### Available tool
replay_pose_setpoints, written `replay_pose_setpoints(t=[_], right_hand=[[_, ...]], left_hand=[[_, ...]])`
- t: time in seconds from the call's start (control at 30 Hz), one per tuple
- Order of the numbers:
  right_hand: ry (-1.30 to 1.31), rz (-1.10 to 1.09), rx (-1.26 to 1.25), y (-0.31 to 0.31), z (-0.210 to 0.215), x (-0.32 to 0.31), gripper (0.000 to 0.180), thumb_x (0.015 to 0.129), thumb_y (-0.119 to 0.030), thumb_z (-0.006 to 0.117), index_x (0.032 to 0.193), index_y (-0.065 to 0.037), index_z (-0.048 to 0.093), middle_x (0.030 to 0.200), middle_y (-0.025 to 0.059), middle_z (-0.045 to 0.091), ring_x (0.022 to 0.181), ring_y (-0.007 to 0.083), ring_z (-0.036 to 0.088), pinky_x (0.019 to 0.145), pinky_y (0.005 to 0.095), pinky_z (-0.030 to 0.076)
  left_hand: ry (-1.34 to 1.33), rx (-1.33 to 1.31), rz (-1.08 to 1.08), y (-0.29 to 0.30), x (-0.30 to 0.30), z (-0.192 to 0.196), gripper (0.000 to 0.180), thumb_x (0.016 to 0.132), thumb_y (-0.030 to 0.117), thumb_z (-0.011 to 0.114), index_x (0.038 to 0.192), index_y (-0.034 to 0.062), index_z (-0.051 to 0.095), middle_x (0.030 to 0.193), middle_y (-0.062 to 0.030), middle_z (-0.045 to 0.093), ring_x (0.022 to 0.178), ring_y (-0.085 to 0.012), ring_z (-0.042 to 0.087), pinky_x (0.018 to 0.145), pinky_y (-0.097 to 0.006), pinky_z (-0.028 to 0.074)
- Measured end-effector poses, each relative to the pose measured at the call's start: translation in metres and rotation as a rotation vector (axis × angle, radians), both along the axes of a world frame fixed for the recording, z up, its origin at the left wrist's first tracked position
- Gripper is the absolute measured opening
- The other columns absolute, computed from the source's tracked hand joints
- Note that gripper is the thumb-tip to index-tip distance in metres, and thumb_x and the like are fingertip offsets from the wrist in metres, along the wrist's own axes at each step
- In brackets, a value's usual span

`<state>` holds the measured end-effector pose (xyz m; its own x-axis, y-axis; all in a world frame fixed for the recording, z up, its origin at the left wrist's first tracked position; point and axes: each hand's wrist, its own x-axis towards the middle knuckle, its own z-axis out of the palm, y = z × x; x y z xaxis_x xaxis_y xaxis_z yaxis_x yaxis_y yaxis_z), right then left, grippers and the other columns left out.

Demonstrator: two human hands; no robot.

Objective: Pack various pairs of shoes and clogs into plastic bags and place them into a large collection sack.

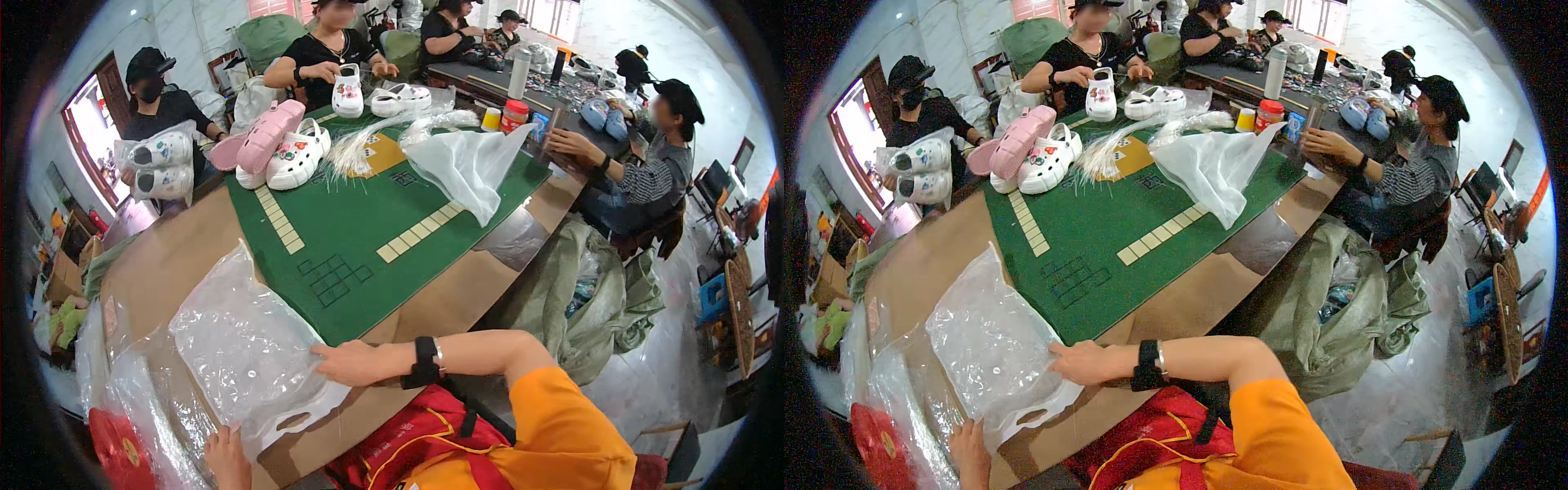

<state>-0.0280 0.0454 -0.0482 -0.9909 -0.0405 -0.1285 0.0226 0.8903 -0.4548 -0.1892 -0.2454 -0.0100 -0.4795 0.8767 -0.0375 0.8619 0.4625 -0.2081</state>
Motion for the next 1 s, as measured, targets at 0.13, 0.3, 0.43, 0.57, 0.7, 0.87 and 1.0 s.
replay_pose_setpoints(t=[0.13, 0.3, 0.43, 0.57, 0.7, 0.87, 1.0], right_hand=[[0.271, 0.071, -0.291, 0.041, 0.016, 0.031, 0.032, 0.08, -0.025, 0.056, 0.109, -0.011, 0.057, 0.126, 0.019, 0.039, 0.107, 0.0356, 0.049, 0.087, 0.042, 0.043], [0.616, -0.839, 0.406, 0.169, 0.024, 0.074, 0.055, 0.066, -0.017, 0.063, 0.118, -0.01, 0.048, 0.125, 0.0146, 0.042, 0.115, 0.0334, 0.041, 0.09, 0.048, 0.037], [0.376, -1.297, 0.666, 0.244, -0.003, 0.125, 0.067, 0.071, -0.016, 0.059, 0.132, -0.014, 0.032, 0.134, 0.0114, 0.032, 0.122, 0.0321, 0.034, 0.09, 0.0546, 0.033], [0.28, -1.346, 0.436, 0.284, -0.039, 0.164, 0.051, 0.071, -0.015, 0.057, 0.121, -0.01, 0.049, 0.116, 0.0122, 0.051, 0.105, 0.0317, 0.051, 0.085, 0.0449, 0.041], [0.538, -1.416, -0.141, 0.275, -0.038, 0.159, 0.031, 0.074, -0.012, 0.05, 0.102, -0.005, 0.062, 0.081, 0.0096, 0.063, 0.076, 0.0253, 0.061, 0.066, 0.0322, 0.048], [0.758, -0.988, -1.197, 0.139, 0.03, 0.09, 0.038, 0.08, -0.005, 0.056, 0.116, 0.002, 0.048, 0.093, 0.0048, 0.059, 0.08, 0.0123, 0.055, 0.066, 0.026, 0.046], [0.47, -0.456, -1.211, 0.031, 0.033, 0.076, 0.035, 0.084, -0.014, 0.054, 0.115, 0.001, 0.048, 0.102, 0.0102, 0.057, 0.091, 0.0174, 0.053, 0.08, 0.0304, 0.044]], left_hand=[[-0.063, -0.038, 0.027, -0.006, 0.001, 0.004, 0.047, 0.064, -0.005, 0.052, 0.106, 0.0157, 0.06, 0.102, -0.0121, 0.054, 0.092, -0.0313, 0.051, 0.076, -0.04, 0.042], [-0.205, 0.067, 0.101, -0.021, -0.002, 0.0, 0.033, 0.069, -0.001, 0.054, 0.094, 0.0151, 0.067, 0.119, -0.0174, 0.049, 0.102, -0.0344, 0.049, 0.083, -0.042, 0.042], [-0.291, 0.136, 0.109, -0.01, 0.007, 0.024, 0.026, 0.071, 0.007, 0.061, 0.095, 0.0141, 0.067, 0.125, -0.0235, 0.043, 0.108, -0.0378, 0.046, 0.09, -0.04, 0.04], [-0.365, 0.208, -0.051, 0.001, 0.02, 0.054, 0.032, 0.071, 0.006, 0.062, 0.103, 0.0086, 0.062, 0.121, -0.0224, 0.048, 0.104, -0.0376, 0.05, 0.089, -0.039, 0.04], [-0.633, 0.324, -0.078, 0.054, 0.037, 0.076, 0.033, 0.074, 0.006, 0.062, 0.107, 0.0056, 0.06, 0.111, -0.0181, 0.055, 0.097, -0.0337, 0.054, 0.082, -0.036, 0.044], [-1.208, 0.519, -0.193, 0.133, 0.056, 0.071, 0.05, 0.082, 0.005, 0.051, 0.13, 0.0064, 0.038, 0.122, -0.0124, 0.05, 0.103, -0.0228, 0.054, 0.086, -0.035, 0.043], [-1.818, 0.656, 0.071, 0.212, 0.083, 0.062, 0.067, 0.081, 0.005, 0.052, 0.138, 0.0099, 0.017, 0.133, -0.0111, 0.034, 0.112, -0.0217, 0.045, 0.09, -0.034, 0.039]])
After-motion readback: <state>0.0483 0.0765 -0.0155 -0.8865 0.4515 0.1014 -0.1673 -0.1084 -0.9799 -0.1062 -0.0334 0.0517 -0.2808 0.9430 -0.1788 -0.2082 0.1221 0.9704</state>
